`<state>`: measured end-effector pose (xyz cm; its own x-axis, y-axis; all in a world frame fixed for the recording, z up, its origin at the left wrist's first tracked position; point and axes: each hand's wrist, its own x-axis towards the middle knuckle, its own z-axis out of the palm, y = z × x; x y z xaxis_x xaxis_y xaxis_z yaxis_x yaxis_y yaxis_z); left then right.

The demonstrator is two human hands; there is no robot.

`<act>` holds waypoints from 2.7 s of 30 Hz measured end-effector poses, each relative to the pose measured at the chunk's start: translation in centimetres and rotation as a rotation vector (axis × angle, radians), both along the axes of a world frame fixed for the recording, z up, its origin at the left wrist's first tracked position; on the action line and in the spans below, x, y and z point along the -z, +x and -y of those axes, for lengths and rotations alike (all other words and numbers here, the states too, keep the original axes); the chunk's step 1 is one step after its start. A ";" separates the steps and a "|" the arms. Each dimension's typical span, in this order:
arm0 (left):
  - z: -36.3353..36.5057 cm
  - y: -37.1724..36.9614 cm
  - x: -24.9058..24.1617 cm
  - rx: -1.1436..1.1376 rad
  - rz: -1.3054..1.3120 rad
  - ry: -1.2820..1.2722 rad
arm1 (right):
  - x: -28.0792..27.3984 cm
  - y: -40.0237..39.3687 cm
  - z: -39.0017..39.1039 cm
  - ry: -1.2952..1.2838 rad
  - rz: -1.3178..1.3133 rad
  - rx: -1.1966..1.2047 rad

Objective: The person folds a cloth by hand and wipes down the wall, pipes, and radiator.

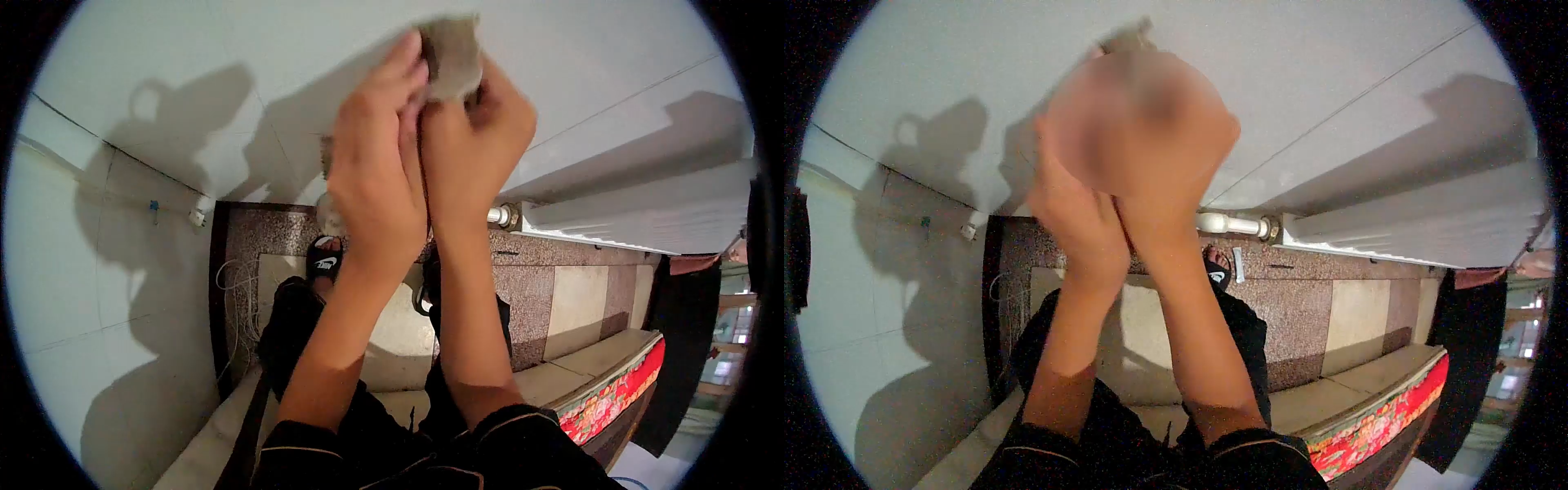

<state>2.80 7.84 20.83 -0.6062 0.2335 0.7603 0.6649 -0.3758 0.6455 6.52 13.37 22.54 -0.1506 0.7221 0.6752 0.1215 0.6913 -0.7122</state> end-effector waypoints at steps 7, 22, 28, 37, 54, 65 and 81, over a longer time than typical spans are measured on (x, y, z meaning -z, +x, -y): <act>0.4 -0.2 -0.3 -0.004 0.024 -0.106 | 0.5 -0.5 -0.1 -0.078 -0.031 0.030; 0.1 1.1 -0.5 0.054 0.041 -0.047 | -1.3 1.4 -0.5 -0.023 0.090 -0.073; 0.1 1.0 -0.2 0.026 0.070 -0.026 | -2.2 0.9 0.0 0.043 0.163 -0.008; -0.5 1.5 0.4 0.064 0.092 0.013 | -2.4 1.5 -0.5 0.124 0.244 -0.062; -1.1 1.8 0.3 0.066 0.056 0.020 | -2.5 1.9 -0.8 0.150 0.300 -0.018; -1.3 1.5 0.5 0.031 0.070 0.028 | -2.2 1.9 -1.3 0.089 0.275 -0.067; -0.1 2.9 -1.0 0.052 -0.091 0.003 | -2.7 6.2 -0.6 -0.031 0.039 0.005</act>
<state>5.70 7.94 21.85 -0.5218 0.2606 0.8123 0.7002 -0.4132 0.5823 12.67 13.99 25.19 -0.1728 0.7432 0.6464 0.1534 0.6686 -0.7277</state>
